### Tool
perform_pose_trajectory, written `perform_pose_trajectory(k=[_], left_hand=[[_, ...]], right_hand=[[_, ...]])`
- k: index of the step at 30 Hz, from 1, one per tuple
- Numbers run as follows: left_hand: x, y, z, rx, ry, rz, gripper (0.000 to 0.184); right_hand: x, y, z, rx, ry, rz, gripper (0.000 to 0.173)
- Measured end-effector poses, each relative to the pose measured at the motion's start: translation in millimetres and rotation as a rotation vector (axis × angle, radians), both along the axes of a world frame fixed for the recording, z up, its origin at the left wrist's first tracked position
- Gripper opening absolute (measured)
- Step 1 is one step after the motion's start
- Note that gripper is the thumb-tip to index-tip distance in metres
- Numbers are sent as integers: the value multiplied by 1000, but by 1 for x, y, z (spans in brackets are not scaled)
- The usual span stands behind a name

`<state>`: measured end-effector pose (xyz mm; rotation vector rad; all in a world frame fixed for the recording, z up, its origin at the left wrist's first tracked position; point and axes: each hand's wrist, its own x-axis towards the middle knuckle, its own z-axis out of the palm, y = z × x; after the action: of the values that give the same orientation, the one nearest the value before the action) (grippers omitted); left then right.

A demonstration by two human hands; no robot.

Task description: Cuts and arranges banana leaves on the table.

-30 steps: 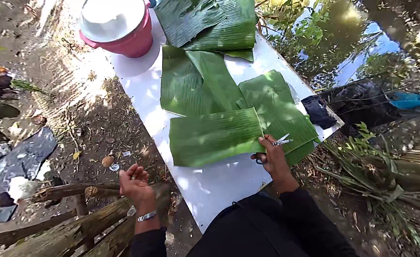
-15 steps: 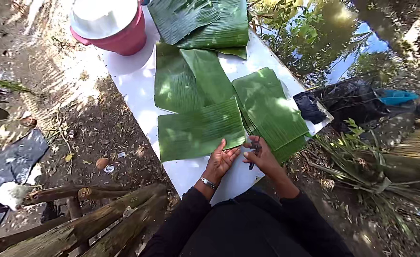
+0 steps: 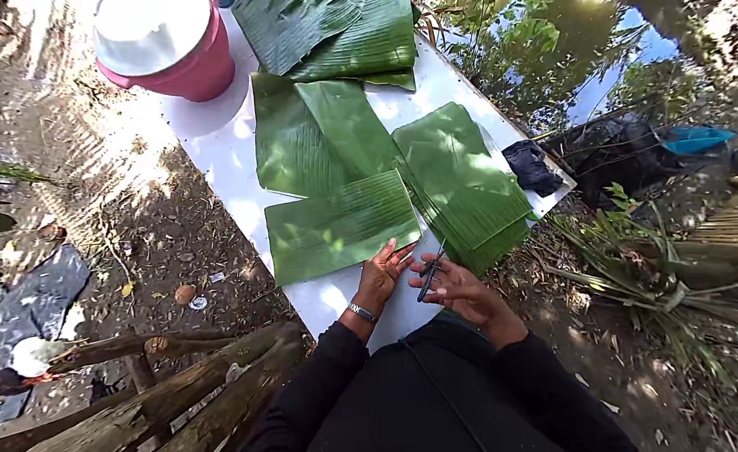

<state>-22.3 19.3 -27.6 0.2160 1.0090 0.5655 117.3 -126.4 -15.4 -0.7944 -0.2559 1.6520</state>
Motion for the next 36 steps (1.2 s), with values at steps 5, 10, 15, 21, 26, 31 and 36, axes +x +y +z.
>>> perform_pose_trajectory(k=[5, 10, 15, 21, 26, 31, 36], left_hand=[[-1, 0, 1, -8, -8, 20, 36], [-3, -1, 3, -29, -14, 27, 36], [-5, -2, 5, -11, -39, 16, 35], [-5, 1, 6, -8, -54, 42, 38], [-5, -2, 5, -6, -48, 54, 36], [-8, -5, 4, 2, -63, 44, 34], [-8, -6, 2, -1, -53, 49, 35]], right_hand=[[-1, 6, -4, -98, -114, -24, 59], [-4, 6, -2, -202, -184, 12, 61], [-16, 10, 5, -301, -475, 53, 51], [-12, 1, 5, -194, -918, 110, 55], [-10, 5, 0, -230, -1031, 181, 51], [-12, 15, -3, -212, -1024, 168, 45], [-13, 16, -6, -192, -1002, 128, 44]])
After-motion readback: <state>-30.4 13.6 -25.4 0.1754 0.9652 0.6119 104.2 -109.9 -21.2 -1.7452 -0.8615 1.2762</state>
